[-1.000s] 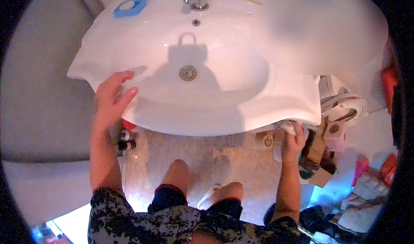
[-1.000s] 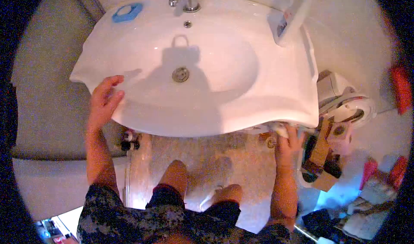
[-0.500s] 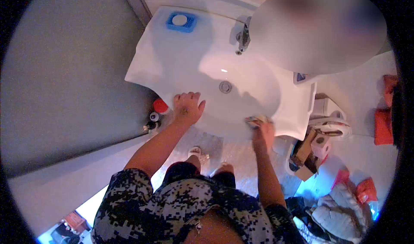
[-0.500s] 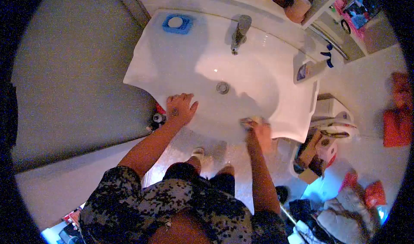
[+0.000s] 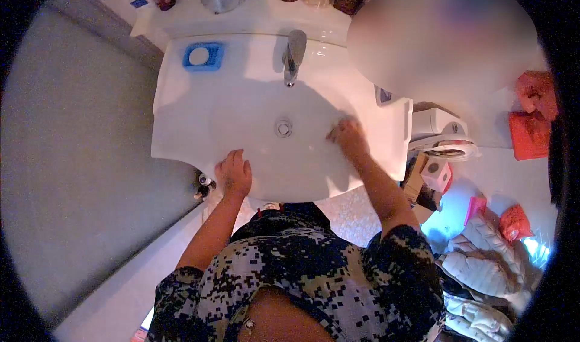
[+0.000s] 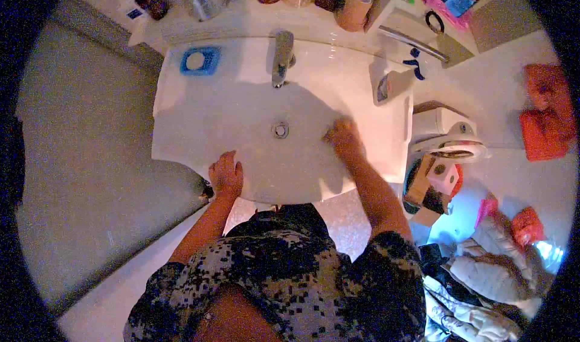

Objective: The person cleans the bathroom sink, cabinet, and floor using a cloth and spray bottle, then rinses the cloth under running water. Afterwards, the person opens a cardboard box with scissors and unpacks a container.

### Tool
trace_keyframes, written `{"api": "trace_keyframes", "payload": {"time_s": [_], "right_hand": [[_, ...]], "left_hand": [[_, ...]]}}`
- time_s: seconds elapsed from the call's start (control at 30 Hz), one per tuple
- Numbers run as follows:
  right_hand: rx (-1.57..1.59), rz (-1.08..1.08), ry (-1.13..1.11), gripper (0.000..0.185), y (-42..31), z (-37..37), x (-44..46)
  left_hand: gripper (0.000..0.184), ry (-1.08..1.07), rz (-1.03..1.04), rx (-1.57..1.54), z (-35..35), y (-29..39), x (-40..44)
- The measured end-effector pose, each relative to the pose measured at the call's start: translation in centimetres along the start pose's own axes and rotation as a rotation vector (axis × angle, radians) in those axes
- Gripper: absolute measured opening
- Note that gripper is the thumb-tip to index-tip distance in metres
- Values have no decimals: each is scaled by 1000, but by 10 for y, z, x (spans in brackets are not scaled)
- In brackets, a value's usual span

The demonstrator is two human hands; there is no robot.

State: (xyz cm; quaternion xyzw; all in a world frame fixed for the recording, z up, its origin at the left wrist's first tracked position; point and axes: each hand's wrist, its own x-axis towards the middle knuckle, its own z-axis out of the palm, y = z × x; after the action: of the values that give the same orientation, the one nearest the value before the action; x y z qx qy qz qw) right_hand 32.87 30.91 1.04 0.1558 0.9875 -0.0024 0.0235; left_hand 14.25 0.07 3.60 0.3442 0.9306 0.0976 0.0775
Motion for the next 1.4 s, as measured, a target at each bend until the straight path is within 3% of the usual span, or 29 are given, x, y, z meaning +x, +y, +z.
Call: {"api": "trace_keyframes", "payload": {"time_s": [0.07, 0.1, 0.13, 0.17, 0.23, 0.27, 0.3, 0.4, 0.5, 0.57, 0.6, 0.67, 0.7, 0.73, 0.8, 0.87, 0.93, 1.03, 1.13, 1.23, 1.33, 1.4], "right_hand": [[41, 183, 255, 26, 37, -16, 40], [211, 369, 431, 31, 35, -32, 66], [136, 367, 538, 37, 51, -1, 93], [-43, 538, 580, 47, 41, 6, 116], [198, 649, 505, 46, 14, -17, 164], [405, 593, 443, 38, -3, -30, 177], [180, 474, 502, 28, -17, 10, 193], [179, 268, 705, 25, -27, 7, 174], [166, 44, 487, 31, 21, -4, 123], [248, 559, 458, 31, 55, -18, 120], [293, 818, 427, 32, 63, -19, 119], [63, 878, 617, 34, 63, -3, 143], [-57, 907, 712, 36, 59, 3, 153], [90, 795, 596, 36, 47, 3, 153], [374, 551, 369, 37, 18, -3, 145], [234, 250, 546, 38, -18, -7, 123], [540, 296, 275, 28, -52, 3, 111], [1646, 832, 180, 22, -94, -8, 104], [2106, 854, 455, 22, -108, 22, 130], [2446, 872, 267, 28, -98, -12, 152], [2444, 785, 60, 37, -97, -19, 173], [2543, 700, 37, 38, -99, -3, 169]], "left_hand": [[38, -26, 12, 29, -1, 4, -1], [38, -20, 16, 51, 1, 5, -1], [38, -25, 22, 78, 4, 4, -7], [38, -17, 33, 103, 6, 3, -6], [36, -4, 19, 126, 8, 7, -4], [36, -8, 17, 144, 7, 6, -7], [35, -21, 19, 167, 5, 3, -12], [34, -30, 36, 182, 6, 3, -5], [32, -51, 57, 139, -3, 6, -5], [30, -34, 89, 107, -2, 1, -6], [28, -10, 82, -86, -3, -1, -2], [25, 32, 81, -472, -2, -4, 18], [24, 92, 96, -508, -10, 5, 38], [23, 147, 109, -542, -28, 20, 61], [23, -30, -243, -1135, -79, 66, 112], [26, -140, -198, -1412, -111, 105, 156], [27, -438, -338, -1687, -127, 129, 186], [39, -683, -189, -1703, -113, 120, 224], [34, -588, -82, -1716, -123, 125, 243], [31, -615, -201, -1733, -137, 141, 236], [38, -457, -192, -1430, -128, 118, 230], [49, -232, -353, -1425, -53, 68, 227]]}}
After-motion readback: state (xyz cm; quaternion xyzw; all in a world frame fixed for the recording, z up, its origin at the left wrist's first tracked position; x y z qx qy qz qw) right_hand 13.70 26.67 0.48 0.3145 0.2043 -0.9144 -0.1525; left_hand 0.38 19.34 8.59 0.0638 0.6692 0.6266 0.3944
